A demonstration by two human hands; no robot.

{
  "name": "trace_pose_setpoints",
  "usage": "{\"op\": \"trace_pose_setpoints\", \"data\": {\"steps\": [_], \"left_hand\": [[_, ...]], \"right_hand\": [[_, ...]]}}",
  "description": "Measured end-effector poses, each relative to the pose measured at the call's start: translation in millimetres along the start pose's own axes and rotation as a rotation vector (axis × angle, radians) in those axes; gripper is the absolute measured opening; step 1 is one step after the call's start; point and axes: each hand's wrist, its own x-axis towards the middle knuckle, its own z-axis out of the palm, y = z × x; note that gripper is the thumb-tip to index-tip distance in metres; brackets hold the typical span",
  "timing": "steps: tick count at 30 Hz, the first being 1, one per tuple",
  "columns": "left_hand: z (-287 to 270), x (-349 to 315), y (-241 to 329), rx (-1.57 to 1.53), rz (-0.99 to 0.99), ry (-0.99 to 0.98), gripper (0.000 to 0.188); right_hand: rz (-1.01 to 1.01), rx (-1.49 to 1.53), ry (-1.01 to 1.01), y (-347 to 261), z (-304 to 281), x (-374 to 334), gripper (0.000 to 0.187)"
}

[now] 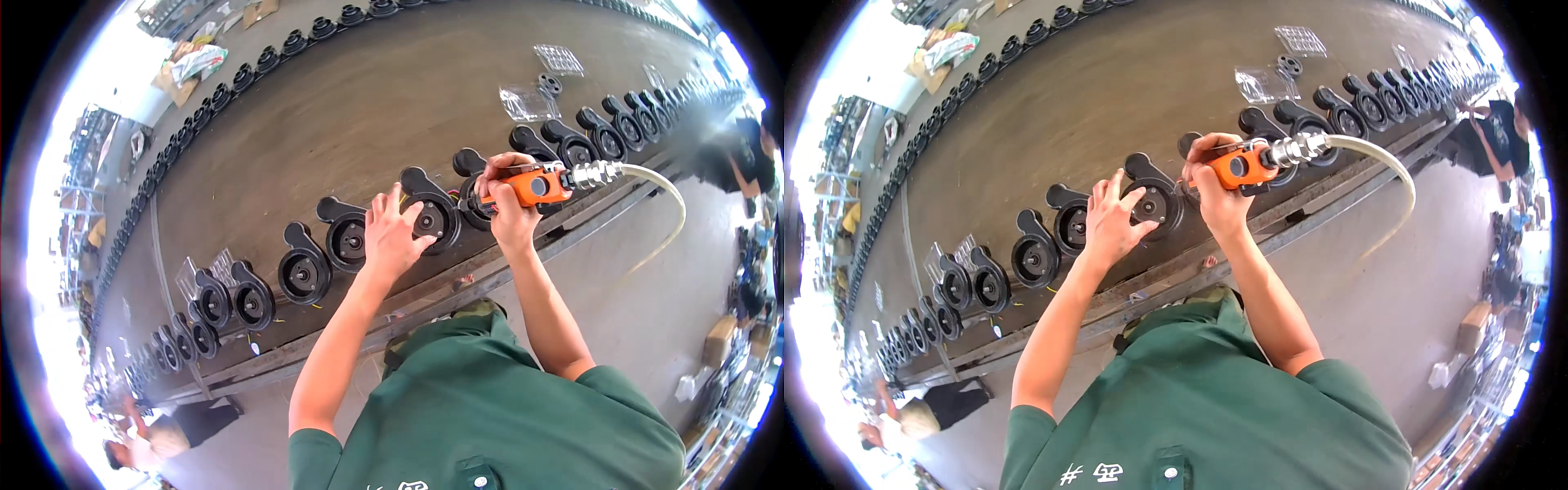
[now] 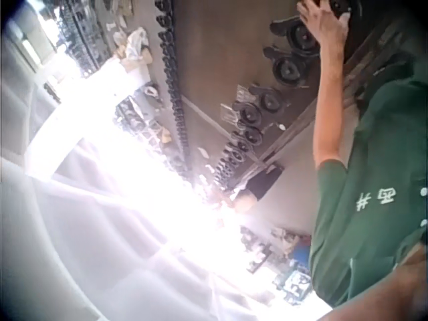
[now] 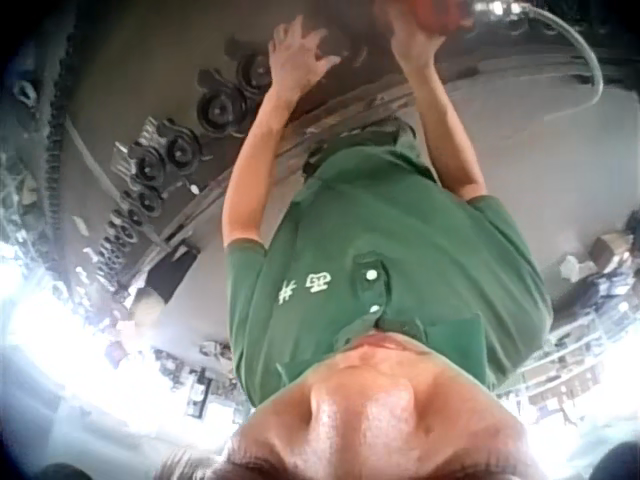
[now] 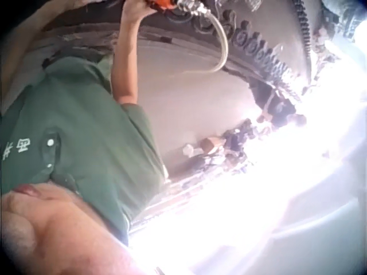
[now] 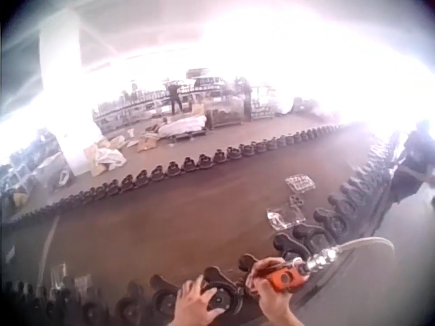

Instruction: The person uses a pneumatic screwdriver to fasten components onto circular black housings on an assembly line conveyor belt.

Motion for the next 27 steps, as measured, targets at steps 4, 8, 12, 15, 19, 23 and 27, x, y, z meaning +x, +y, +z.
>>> {"op": "trace_pose_setpoints", "data": {"steps": [4,8,12,15,19,23,27], "left_hand": [[-5,10,6,0.066,-0.075,-0.110,0.069],[-13,16,6,0.122,-0.102,-0.175,0.070],[-8,16,2,0.131,-0.087,-0.163,0.067],[-13,22,5,0.169,-0.130,-0.236,0.063],[-7,21,11,0.289,-0.116,-0.239,0.053],[-1,18,8,0.298,-0.112,-0.182,0.048],[3,20,11,0.314,-0.130,-0.209,0.038]], "right_hand": [[0.065,0.039,0.037,4,-3,-4,0.028],[0.098,-0.030,0.048,11,1,-5,0.028],[0.137,-0.019,0.042,22,7,-5,0.025],[0.184,-0.065,0.011,31,10,-5,0.024],[0.187,-0.140,-0.021,45,9,-11,0.021],[0.189,-0.158,-0.051,44,13,-3,0.020],[0.149,-0.150,-0.041,46,22,13,0.017]]}}
